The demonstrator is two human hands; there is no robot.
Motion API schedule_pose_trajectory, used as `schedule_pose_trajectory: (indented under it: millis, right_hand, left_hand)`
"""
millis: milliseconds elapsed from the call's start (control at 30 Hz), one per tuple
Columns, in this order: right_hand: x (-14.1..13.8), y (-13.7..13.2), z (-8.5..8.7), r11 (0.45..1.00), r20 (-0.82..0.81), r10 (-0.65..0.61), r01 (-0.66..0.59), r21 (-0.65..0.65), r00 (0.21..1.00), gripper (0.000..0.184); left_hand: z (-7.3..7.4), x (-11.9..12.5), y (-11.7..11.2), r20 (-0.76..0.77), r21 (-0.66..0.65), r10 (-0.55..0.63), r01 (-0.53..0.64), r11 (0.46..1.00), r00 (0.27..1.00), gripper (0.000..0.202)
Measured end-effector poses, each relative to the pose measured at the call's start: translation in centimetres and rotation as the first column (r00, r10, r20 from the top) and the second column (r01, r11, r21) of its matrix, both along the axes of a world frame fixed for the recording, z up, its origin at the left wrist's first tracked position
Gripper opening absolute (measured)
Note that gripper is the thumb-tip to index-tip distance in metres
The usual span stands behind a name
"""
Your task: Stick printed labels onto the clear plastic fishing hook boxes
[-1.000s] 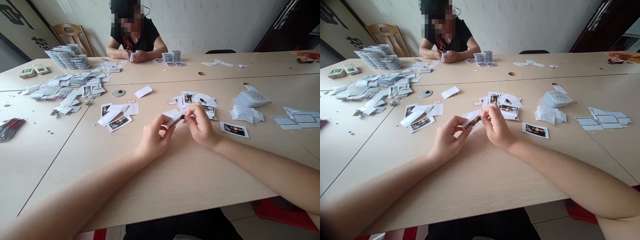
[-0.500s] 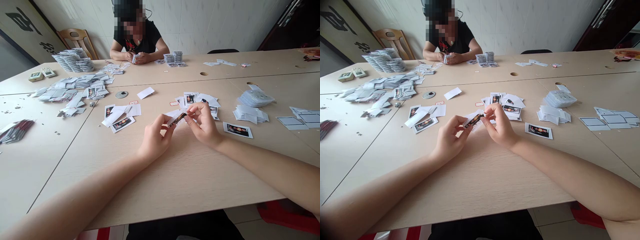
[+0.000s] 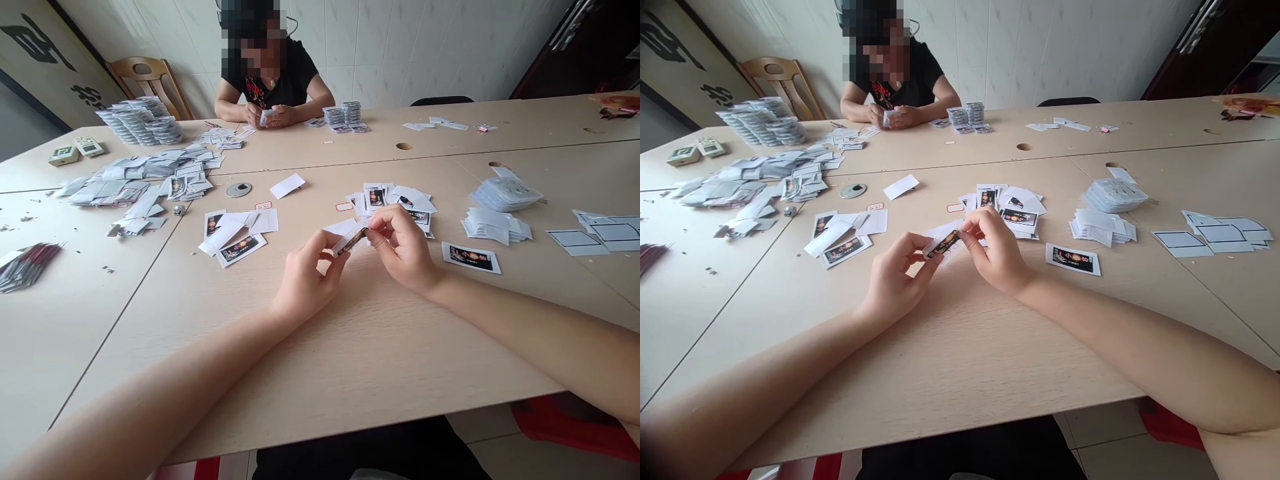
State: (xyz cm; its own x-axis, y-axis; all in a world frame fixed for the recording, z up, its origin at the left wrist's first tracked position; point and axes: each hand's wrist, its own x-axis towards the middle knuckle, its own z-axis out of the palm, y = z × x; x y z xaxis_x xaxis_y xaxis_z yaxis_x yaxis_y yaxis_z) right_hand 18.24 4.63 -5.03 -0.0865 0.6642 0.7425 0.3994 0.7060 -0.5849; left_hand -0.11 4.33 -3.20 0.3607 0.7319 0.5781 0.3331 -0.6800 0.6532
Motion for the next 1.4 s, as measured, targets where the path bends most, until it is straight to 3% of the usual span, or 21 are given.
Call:
schedule_pose_trajectory:
  millis: [667,1400]
  right_hand:
    - [-0.05,-0.33,0.29,1.000,0.095,-0.024,0.025,-0.013,0.995,0.013]
    - [-0.09,-0.20,0.59,1.000,0.143,0.018,-0.017,-0.002,0.990,0.012]
  left_hand:
    - [-0.28,-0.18,0.24,-0.090,0.057,0.096,-0.091,0.994,0.991,0.011]
    - [-0.33,-0.31,0.68,-0.096,0.027,0.140,-0.138,0.990,0.986,0.008]
